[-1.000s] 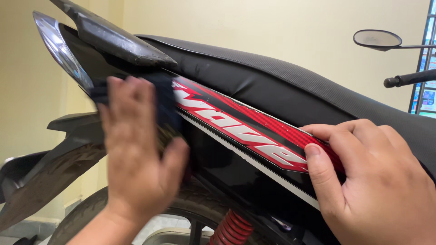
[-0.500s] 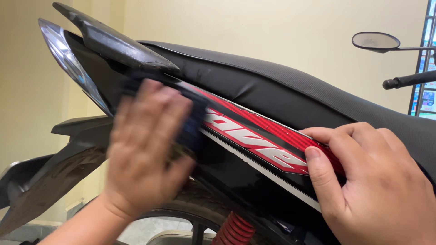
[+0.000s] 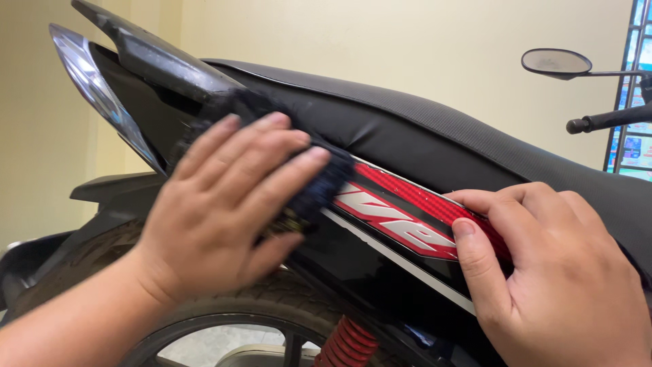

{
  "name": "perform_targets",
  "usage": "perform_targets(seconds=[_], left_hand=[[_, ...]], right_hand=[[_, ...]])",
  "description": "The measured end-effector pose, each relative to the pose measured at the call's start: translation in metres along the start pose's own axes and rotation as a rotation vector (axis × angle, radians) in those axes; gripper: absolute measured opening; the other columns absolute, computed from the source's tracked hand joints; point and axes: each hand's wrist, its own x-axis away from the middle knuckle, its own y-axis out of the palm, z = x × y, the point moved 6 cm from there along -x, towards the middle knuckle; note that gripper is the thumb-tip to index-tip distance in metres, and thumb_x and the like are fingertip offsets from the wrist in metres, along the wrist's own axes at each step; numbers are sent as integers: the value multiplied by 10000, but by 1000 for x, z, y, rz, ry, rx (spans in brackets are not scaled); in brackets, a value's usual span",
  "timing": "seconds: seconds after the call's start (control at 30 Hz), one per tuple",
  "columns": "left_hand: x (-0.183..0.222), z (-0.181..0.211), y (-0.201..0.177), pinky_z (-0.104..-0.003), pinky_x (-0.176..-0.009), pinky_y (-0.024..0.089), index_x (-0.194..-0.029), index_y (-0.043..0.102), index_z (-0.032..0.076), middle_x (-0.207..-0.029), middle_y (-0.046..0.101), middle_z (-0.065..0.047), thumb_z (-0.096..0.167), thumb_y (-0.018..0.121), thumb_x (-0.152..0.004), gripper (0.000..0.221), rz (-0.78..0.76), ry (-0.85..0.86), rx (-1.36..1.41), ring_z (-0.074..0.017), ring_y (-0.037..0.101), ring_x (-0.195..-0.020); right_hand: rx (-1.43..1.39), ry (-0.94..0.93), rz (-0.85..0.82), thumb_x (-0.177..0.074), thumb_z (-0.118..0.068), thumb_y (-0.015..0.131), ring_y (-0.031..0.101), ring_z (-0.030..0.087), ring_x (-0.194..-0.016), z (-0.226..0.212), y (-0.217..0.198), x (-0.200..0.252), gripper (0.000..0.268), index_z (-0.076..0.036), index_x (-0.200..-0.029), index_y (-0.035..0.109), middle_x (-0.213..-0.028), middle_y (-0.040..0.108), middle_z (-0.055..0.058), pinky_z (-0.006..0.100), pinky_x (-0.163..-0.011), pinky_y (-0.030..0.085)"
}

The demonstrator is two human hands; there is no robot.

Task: The person wipes the rear side panel of a motorcycle using a dark patterned cloth. They rub the surface around the red and white decal and the tail section repeatedly, focusing on the same area throughout the clip.

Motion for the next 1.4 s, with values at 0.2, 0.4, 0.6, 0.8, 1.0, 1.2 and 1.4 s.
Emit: perform_targets(seconds=[0.2, 0.4, 0.6, 0.8, 1.0, 1.2, 1.4], left_hand=[[-19, 42, 13, -614, -1456, 311, -1729, 687, 134, -1745, 731, -136, 495, 634, -1182, 658, 111, -343, 25, -399, 632, -1702], [-65, 64, 3, -591, -1356, 486, -1596, 763, 55, -1552, 803, -224, 450, 716, -1178, 577, 128, -101, 257, -443, 756, -1451], [-10, -14, -7, -584, -1437, 403, -1773, 607, 107, -1765, 710, -175, 497, 562, -1223, 676, -22, 32, 67, -404, 630, -1704], [-30, 55, 6, -610, -1431, 342, -1677, 714, 133, -1684, 779, -146, 486, 681, -1149, 636, 190, -293, 88, -388, 661, -1653], [-36, 65, 1, -622, -1437, 423, -1767, 628, 108, -1757, 741, -188, 487, 593, -1247, 644, 60, 153, 248, -440, 687, -1689], [12, -9, -1, -579, -1481, 334, -1810, 561, 125, -1858, 615, -151, 535, 517, -1237, 707, -13, 32, -11, -386, 544, -1777], [-33, 78, 12, -644, -1409, 421, -1682, 725, 111, -1684, 774, -163, 490, 619, -1220, 607, 224, -158, 107, -417, 696, -1647]], right_hand=[[-14, -9, 0, -1122, -524, 577, 720, 269, -1300, -2, -3, -1, 413, -512, -1402, 880, -1282, 815, -106, 596, -913, 646], [-74, -117, 75, -1120, -481, 621, 744, 293, -1185, 1, -5, 1, 402, -416, -1396, 904, -1259, 852, -98, 518, -1003, 607], [-42, -36, 25, -1084, -584, 537, 725, 180, -1185, 8, 6, 1, 474, -576, -1424, 867, -1211, 845, -234, 486, -911, 659], [6, -51, 117, -1106, -547, 568, 754, 203, -1166, 4, 6, 2, 423, -554, -1394, 877, -1164, 833, -200, 480, -926, 649], [-41, -154, 182, -1103, -506, 553, 771, 218, -1129, 9, 7, 5, 455, -511, -1425, 875, -1145, 847, -182, 442, -947, 608], [-1, -81, 153, -1100, -566, 498, 745, 185, -1152, 8, 14, 3, 487, -561, -1436, 850, -1193, 825, -219, 443, -887, 620], [-74, -151, 265, -1123, -474, 562, 753, 241, -1122, 4, 13, 6, 444, -463, -1410, 900, -1166, 827, -156, 434, -954, 589]])
